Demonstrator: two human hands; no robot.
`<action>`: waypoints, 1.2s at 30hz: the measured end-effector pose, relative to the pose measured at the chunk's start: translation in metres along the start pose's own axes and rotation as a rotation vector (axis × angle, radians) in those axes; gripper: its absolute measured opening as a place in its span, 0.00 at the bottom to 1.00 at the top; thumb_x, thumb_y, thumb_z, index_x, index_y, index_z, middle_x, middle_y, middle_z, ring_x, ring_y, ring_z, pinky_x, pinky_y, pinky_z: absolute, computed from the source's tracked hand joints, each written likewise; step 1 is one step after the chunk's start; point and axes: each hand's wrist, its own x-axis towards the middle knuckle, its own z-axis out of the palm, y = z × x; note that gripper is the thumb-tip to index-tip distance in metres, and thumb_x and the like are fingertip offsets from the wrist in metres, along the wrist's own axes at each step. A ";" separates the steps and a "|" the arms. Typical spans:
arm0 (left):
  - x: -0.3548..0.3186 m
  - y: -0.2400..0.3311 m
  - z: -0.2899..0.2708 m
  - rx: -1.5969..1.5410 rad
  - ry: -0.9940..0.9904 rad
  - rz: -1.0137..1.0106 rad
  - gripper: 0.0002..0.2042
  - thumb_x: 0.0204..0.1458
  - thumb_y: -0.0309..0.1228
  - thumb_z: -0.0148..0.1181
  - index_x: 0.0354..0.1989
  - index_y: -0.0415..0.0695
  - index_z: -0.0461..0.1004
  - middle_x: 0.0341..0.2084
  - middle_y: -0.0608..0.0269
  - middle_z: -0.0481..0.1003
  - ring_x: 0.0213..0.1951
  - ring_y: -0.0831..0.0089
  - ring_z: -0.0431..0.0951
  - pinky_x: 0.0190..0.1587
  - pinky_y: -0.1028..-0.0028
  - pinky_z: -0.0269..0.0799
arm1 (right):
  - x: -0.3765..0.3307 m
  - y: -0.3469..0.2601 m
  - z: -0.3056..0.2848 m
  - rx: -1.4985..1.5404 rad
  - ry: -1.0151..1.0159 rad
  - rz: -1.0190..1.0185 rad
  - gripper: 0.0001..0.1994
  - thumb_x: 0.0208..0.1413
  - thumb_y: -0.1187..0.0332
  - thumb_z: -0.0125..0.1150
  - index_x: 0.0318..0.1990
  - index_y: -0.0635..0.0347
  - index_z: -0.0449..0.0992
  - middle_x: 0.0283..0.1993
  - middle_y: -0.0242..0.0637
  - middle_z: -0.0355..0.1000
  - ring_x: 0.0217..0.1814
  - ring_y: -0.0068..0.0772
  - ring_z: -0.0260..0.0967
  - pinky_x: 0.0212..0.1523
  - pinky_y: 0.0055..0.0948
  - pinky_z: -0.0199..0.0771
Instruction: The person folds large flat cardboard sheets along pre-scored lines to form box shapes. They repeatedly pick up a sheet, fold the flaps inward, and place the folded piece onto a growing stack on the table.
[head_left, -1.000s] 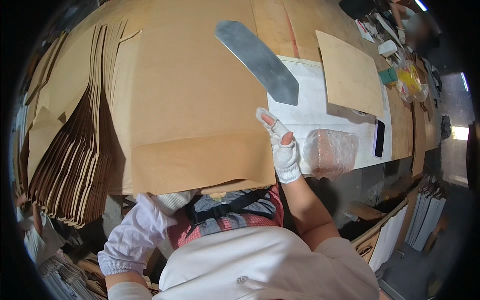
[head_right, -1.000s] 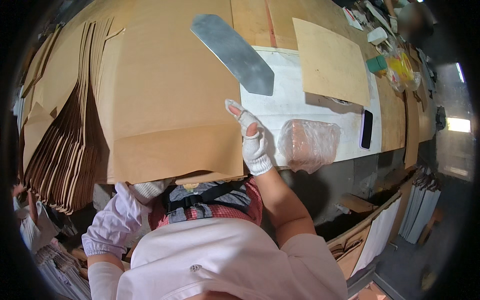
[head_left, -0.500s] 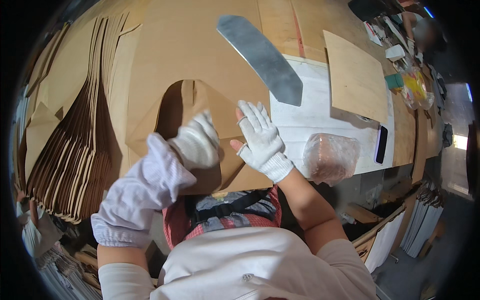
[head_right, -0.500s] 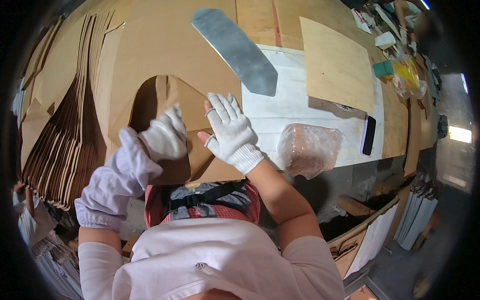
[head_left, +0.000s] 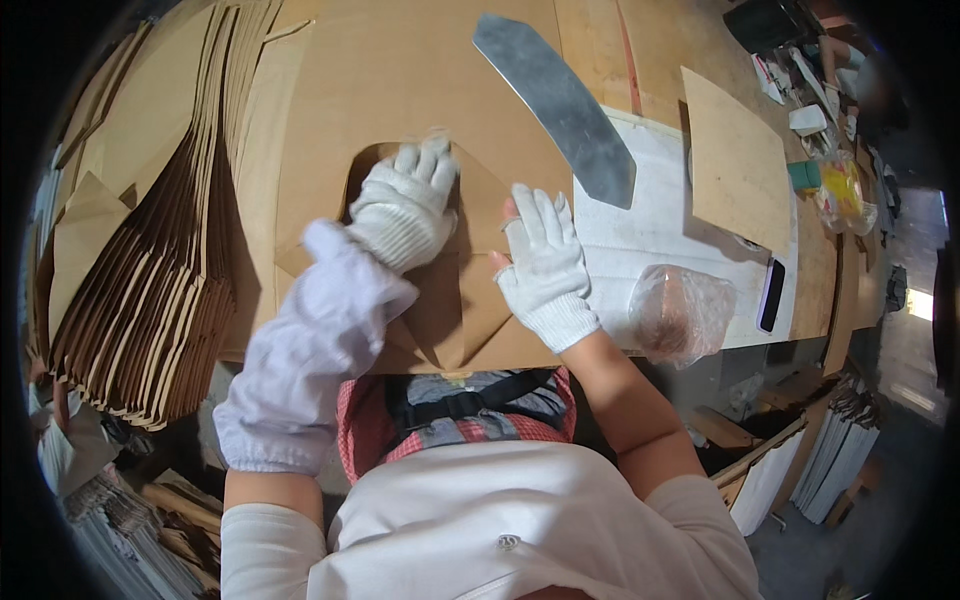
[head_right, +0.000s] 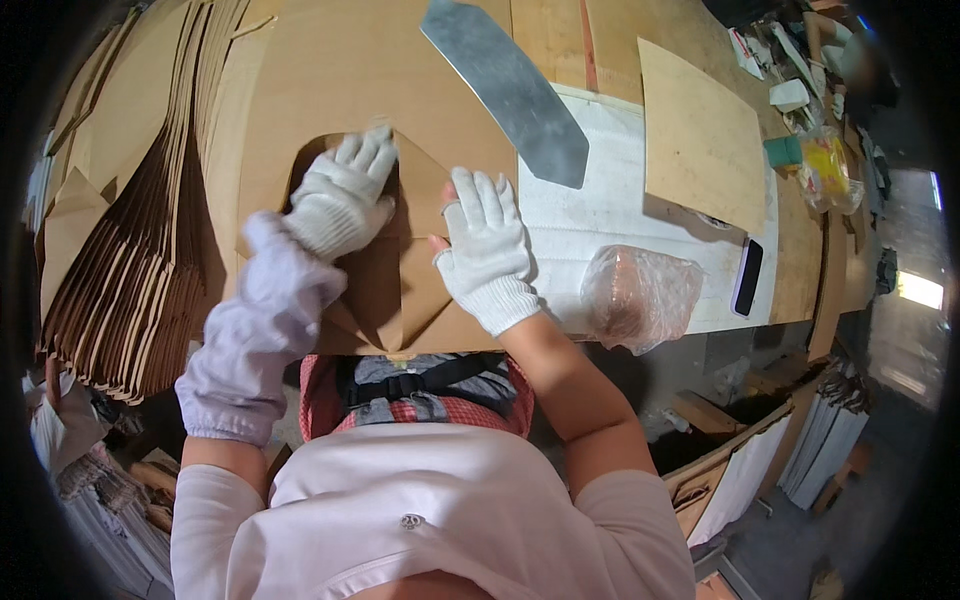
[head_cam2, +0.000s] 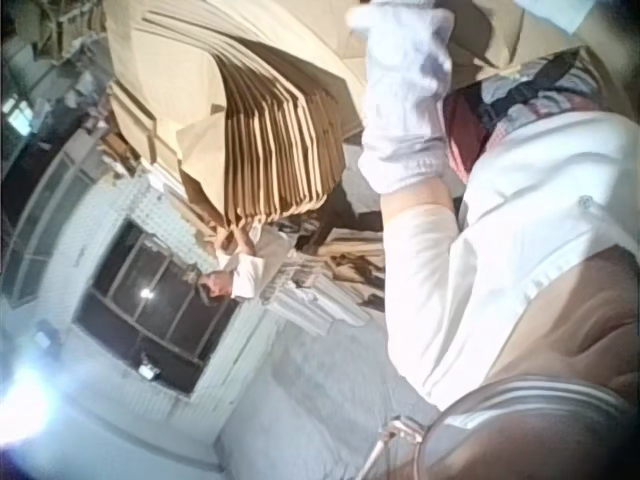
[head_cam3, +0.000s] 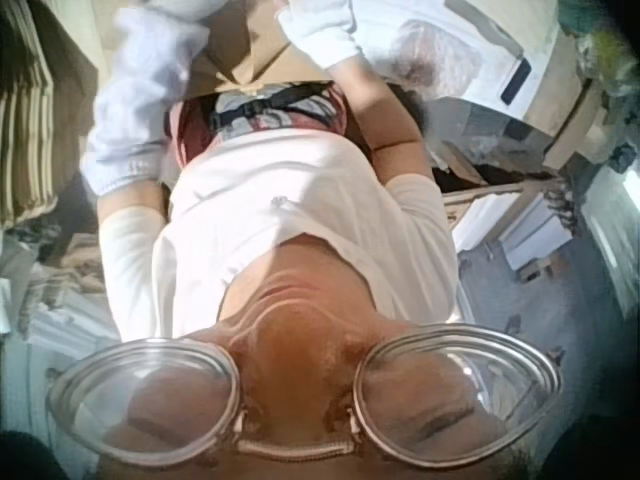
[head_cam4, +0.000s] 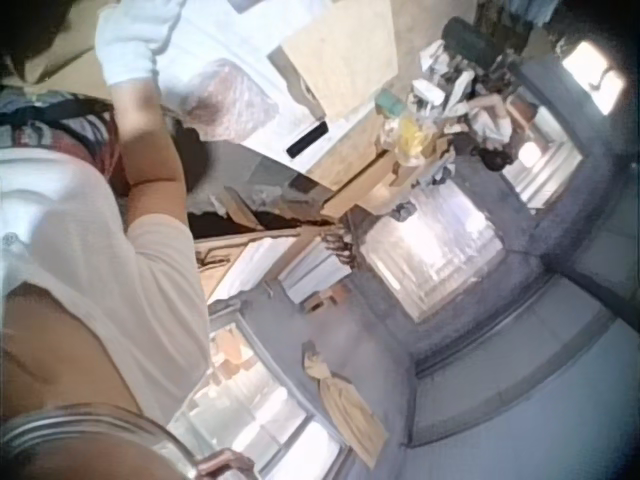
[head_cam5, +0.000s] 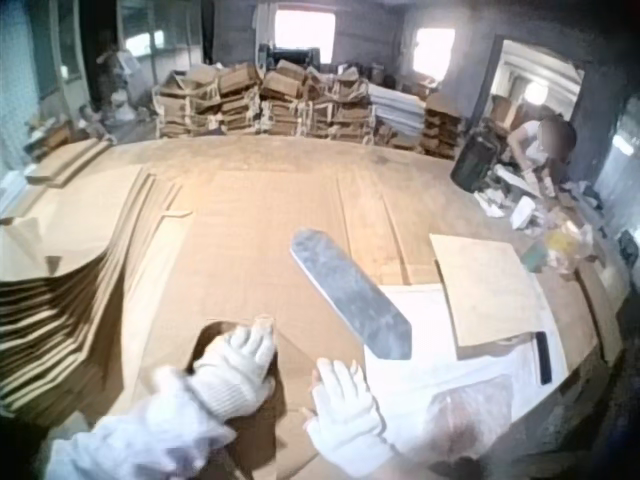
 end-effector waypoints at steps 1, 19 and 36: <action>0.007 -0.006 -0.055 -0.318 -0.350 -0.068 0.26 0.53 0.39 0.61 0.60 0.43 0.71 0.54 0.51 0.75 0.53 0.51 0.76 0.55 0.57 0.73 | -0.003 0.006 -0.001 0.008 -0.022 0.014 0.34 0.48 0.54 0.67 0.61 0.67 0.70 0.70 0.49 0.60 0.73 0.50 0.54 0.77 0.54 0.42; -0.154 -0.077 -0.003 -0.560 0.165 -0.104 0.36 0.65 0.55 0.45 0.70 0.35 0.58 0.70 0.39 0.58 0.72 0.40 0.55 0.73 0.54 0.50 | 0.061 -0.018 0.021 -0.021 0.103 -0.117 0.36 0.48 0.51 0.69 0.59 0.69 0.71 0.69 0.55 0.63 0.73 0.56 0.56 0.76 0.54 0.47; -0.195 -0.103 0.018 -1.251 0.476 -0.662 0.24 0.66 0.43 0.49 0.60 0.37 0.73 0.68 0.46 0.64 0.70 0.55 0.62 0.72 0.61 0.55 | 0.121 -0.133 0.035 0.103 -1.052 -0.190 0.26 0.53 0.58 0.58 0.58 0.60 0.73 0.58 0.54 0.74 0.59 0.55 0.74 0.58 0.46 0.75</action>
